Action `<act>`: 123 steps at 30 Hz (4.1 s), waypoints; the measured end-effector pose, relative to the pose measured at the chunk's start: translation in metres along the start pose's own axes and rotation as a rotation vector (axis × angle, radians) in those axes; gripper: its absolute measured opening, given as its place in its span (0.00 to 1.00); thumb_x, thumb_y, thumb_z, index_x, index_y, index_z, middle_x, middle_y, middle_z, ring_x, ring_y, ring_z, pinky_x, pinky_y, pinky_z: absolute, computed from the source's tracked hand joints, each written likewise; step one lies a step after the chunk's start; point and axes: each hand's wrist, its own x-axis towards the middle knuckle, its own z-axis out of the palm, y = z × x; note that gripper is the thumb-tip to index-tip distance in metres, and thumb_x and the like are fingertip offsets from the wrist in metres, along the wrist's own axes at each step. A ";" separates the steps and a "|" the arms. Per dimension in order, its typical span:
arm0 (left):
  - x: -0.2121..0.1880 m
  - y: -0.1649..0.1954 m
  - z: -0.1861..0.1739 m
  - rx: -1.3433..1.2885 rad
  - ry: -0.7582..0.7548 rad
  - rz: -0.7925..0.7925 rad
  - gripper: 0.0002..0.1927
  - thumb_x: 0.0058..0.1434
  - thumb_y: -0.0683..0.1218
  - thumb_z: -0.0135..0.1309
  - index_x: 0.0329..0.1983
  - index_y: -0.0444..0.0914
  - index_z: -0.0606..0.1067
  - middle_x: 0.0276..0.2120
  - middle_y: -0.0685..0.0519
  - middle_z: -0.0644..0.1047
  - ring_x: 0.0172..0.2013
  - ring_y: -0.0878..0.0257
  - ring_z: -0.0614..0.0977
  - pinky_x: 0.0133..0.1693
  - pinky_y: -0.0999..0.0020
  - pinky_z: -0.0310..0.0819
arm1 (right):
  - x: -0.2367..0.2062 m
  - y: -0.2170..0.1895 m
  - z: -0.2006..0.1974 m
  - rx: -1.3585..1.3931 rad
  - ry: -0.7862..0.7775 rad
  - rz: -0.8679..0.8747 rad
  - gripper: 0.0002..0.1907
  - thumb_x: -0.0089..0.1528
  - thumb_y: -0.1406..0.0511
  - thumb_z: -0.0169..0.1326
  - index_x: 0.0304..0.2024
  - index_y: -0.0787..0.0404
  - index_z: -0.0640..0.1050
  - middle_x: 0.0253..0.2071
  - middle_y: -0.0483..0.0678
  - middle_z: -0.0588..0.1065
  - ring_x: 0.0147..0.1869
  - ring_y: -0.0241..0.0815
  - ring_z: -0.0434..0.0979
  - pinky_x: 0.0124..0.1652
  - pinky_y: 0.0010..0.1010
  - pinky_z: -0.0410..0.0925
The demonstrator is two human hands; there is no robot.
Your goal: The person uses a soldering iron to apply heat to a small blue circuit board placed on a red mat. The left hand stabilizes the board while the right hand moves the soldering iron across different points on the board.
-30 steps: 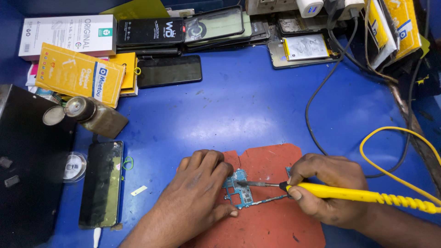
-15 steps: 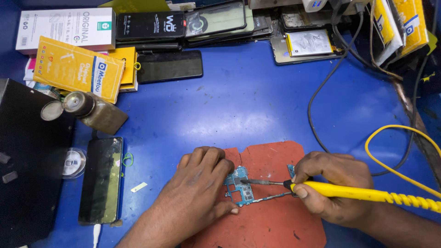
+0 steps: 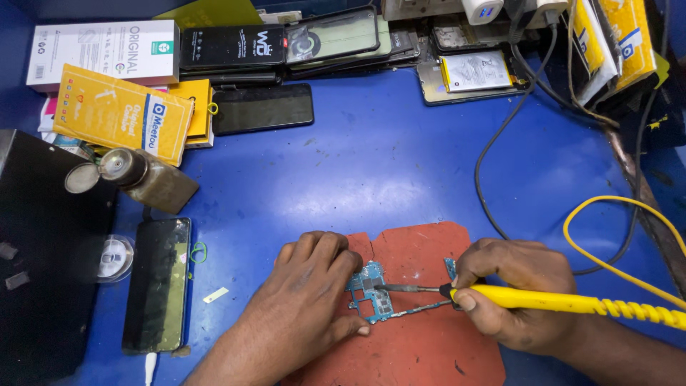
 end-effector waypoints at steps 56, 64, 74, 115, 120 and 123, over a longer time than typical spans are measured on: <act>-0.001 -0.002 0.001 0.008 -0.010 0.003 0.37 0.41 0.57 0.71 0.49 0.35 0.71 0.51 0.44 0.70 0.57 0.45 0.69 0.52 0.50 0.62 | -0.002 0.001 -0.002 0.008 0.000 -0.021 0.05 0.58 0.67 0.58 0.32 0.59 0.74 0.26 0.42 0.78 0.26 0.32 0.81 0.27 0.23 0.73; -0.002 -0.002 0.002 0.011 -0.001 0.010 0.36 0.41 0.57 0.71 0.49 0.35 0.71 0.51 0.44 0.70 0.55 0.46 0.69 0.52 0.51 0.62 | -0.003 0.002 -0.002 -0.010 0.004 -0.036 0.05 0.59 0.66 0.57 0.32 0.58 0.74 0.25 0.41 0.78 0.26 0.32 0.80 0.27 0.23 0.73; -0.001 -0.002 0.002 0.020 -0.014 0.004 0.37 0.41 0.57 0.71 0.49 0.35 0.71 0.51 0.45 0.70 0.57 0.45 0.69 0.52 0.51 0.62 | -0.005 0.003 -0.002 -0.017 0.006 -0.042 0.05 0.59 0.66 0.57 0.31 0.58 0.73 0.25 0.41 0.78 0.26 0.32 0.81 0.27 0.23 0.73; -0.001 0.001 0.000 0.007 0.000 -0.006 0.38 0.41 0.57 0.71 0.50 0.34 0.72 0.50 0.45 0.70 0.56 0.45 0.69 0.51 0.51 0.63 | -0.004 0.002 -0.003 -0.009 0.003 -0.026 0.04 0.58 0.66 0.57 0.31 0.58 0.74 0.25 0.42 0.78 0.28 0.34 0.79 0.28 0.23 0.73; 0.000 0.000 0.001 0.016 -0.033 -0.017 0.39 0.41 0.57 0.71 0.53 0.35 0.72 0.51 0.44 0.70 0.56 0.45 0.69 0.51 0.51 0.62 | -0.004 0.002 -0.002 0.001 0.007 -0.030 0.05 0.59 0.67 0.57 0.32 0.59 0.73 0.26 0.42 0.78 0.27 0.33 0.80 0.28 0.23 0.74; 0.000 0.000 0.001 0.014 -0.048 -0.031 0.40 0.41 0.58 0.71 0.54 0.35 0.72 0.51 0.45 0.70 0.57 0.46 0.69 0.52 0.51 0.62 | -0.004 0.003 -0.003 -0.007 0.007 -0.024 0.05 0.58 0.67 0.57 0.32 0.59 0.74 0.25 0.42 0.78 0.27 0.34 0.79 0.28 0.24 0.73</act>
